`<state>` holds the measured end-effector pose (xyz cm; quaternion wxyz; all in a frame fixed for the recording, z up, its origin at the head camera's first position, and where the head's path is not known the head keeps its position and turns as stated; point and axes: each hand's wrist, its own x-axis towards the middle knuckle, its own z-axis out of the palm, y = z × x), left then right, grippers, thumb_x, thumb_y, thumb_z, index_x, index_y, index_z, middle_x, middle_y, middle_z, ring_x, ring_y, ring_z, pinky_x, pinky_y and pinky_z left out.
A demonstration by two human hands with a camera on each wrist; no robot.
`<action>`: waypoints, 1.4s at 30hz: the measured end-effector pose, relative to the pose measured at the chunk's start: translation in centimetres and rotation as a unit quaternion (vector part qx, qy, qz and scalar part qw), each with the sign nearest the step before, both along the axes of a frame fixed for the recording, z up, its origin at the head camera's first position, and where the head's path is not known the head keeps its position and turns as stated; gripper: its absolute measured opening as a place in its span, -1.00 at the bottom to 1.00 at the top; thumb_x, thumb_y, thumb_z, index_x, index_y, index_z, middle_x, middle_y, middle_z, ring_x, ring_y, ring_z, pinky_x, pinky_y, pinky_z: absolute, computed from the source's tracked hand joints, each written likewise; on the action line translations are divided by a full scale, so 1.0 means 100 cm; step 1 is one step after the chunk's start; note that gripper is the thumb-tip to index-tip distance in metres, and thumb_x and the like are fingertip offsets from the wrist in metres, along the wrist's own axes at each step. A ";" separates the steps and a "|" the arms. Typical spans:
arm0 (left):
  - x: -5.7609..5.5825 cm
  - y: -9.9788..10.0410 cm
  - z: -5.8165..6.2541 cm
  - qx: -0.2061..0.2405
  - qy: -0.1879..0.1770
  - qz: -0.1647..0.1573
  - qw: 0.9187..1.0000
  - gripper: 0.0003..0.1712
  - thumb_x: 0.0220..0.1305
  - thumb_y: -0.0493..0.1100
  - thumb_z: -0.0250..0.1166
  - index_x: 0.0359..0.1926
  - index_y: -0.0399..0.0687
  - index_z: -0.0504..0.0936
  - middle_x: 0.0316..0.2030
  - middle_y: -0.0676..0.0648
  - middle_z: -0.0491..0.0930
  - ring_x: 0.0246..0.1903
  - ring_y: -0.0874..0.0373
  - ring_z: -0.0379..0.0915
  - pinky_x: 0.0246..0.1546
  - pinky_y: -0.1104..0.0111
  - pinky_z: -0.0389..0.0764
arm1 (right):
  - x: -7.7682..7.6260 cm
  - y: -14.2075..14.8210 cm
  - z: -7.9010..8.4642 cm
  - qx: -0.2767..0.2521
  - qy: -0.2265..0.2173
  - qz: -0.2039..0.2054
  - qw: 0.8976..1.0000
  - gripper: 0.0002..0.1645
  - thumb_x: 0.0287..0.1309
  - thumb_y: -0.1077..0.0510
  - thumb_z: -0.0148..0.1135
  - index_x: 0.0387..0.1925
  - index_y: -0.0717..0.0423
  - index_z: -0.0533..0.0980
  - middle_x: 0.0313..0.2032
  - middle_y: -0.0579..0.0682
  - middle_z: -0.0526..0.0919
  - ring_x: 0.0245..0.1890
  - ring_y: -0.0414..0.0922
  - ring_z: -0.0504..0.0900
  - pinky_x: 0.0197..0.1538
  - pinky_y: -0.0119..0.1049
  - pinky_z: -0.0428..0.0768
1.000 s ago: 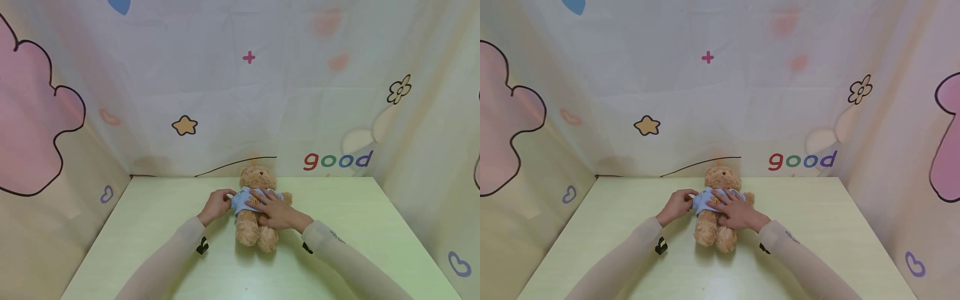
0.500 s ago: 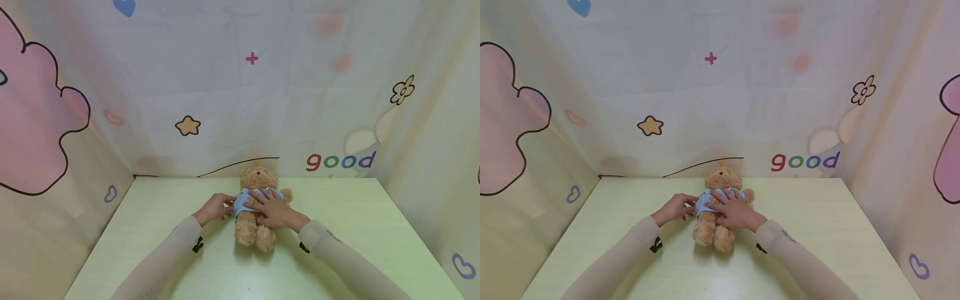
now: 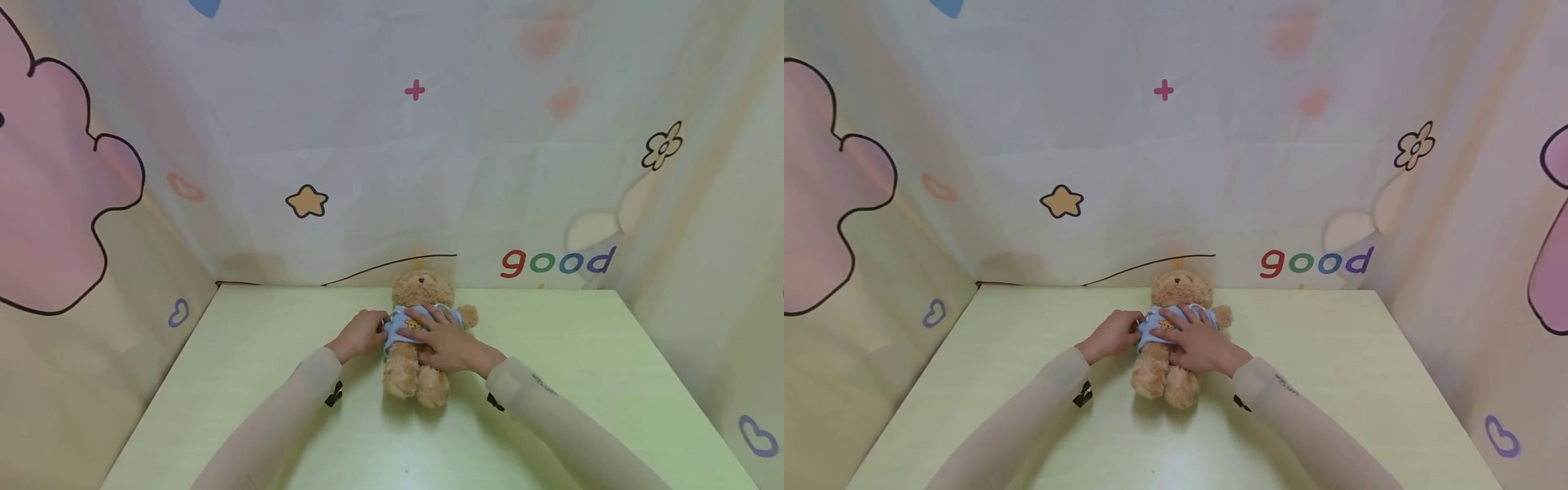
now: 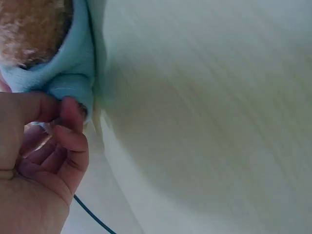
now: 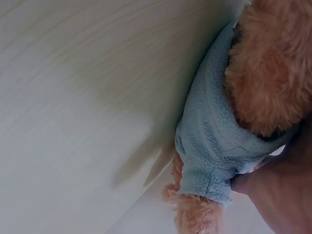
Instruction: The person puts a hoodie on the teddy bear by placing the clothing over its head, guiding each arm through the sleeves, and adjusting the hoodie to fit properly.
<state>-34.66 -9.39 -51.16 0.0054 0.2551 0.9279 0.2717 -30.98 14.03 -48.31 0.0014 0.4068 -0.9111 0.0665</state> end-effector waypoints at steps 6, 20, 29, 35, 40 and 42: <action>0.000 -0.001 0.002 0.012 0.001 0.003 1.000 -0.76 0.21 -0.32 0.20 -0.09 -0.02 0.58 -0.60 0.04 0.46 -0.64 0.24 0.26 -0.57 0.44 0.26 | 0.001 0.007 0.000 -0.004 -0.001 0.007 1.000 -0.31 0.33 -0.01 0.00 0.48 -0.22 0.20 0.56 0.06 -0.03 0.54 0.24 -0.13 0.41 0.36 0.02; -0.006 -0.018 0.016 0.117 -0.136 -0.030 0.983 -0.68 0.32 -0.35 0.10 0.01 -0.10 0.66 -0.41 -0.04 0.58 -0.50 0.20 0.40 -0.52 0.44 0.37 | -0.002 0.018 -0.002 -0.044 0.002 0.028 0.999 -0.31 0.31 0.08 0.00 0.47 -0.15 0.23 0.54 0.09 0.01 0.54 0.26 -0.10 0.44 0.29 0.04; -0.005 -0.017 0.007 0.098 -0.100 -0.023 0.990 -0.91 0.29 -0.15 0.33 -0.22 -0.02 0.60 -0.44 -0.01 0.56 -0.47 0.22 0.38 -0.42 0.40 0.41 | -0.003 0.017 -0.006 -0.031 0.005 0.029 0.999 -0.30 0.31 0.05 -0.02 0.48 -0.19 0.21 0.55 0.05 -0.01 0.54 0.23 -0.12 0.46 0.27 0.03; -0.005 -0.022 0.006 0.137 -0.153 -0.024 0.978 -0.80 0.50 -0.19 0.05 0.03 -0.02 0.55 -0.42 -0.09 0.57 -0.45 0.02 0.52 -0.52 0.41 0.44 | -0.004 0.021 -0.007 -0.032 -0.003 0.027 0.999 -0.30 0.32 0.05 -0.02 0.48 -0.20 0.19 0.56 0.04 -0.02 0.55 0.22 -0.12 0.46 0.27 0.03; -0.002 -0.020 0.010 0.109 -0.163 0.003 0.981 -0.73 0.40 -0.25 0.11 0.08 -0.04 0.54 -0.33 -0.09 0.60 -0.43 -0.01 0.58 -0.49 0.37 0.51 | -0.004 0.016 -0.006 -0.024 0.011 0.029 0.999 -0.30 0.29 0.05 0.00 0.47 -0.21 0.23 0.55 0.04 0.02 0.54 0.22 -0.10 0.46 0.26 0.03; -0.003 -0.017 0.007 0.106 -0.170 0.017 0.980 -0.76 0.35 -0.23 0.17 0.02 -0.07 0.55 -0.31 -0.09 0.61 -0.50 0.09 0.55 -0.50 0.36 0.54 | -0.005 0.013 -0.005 -0.026 0.011 0.030 0.999 -0.31 0.29 0.05 0.01 0.46 -0.21 0.24 0.55 0.05 0.02 0.54 0.23 -0.09 0.45 0.27 0.03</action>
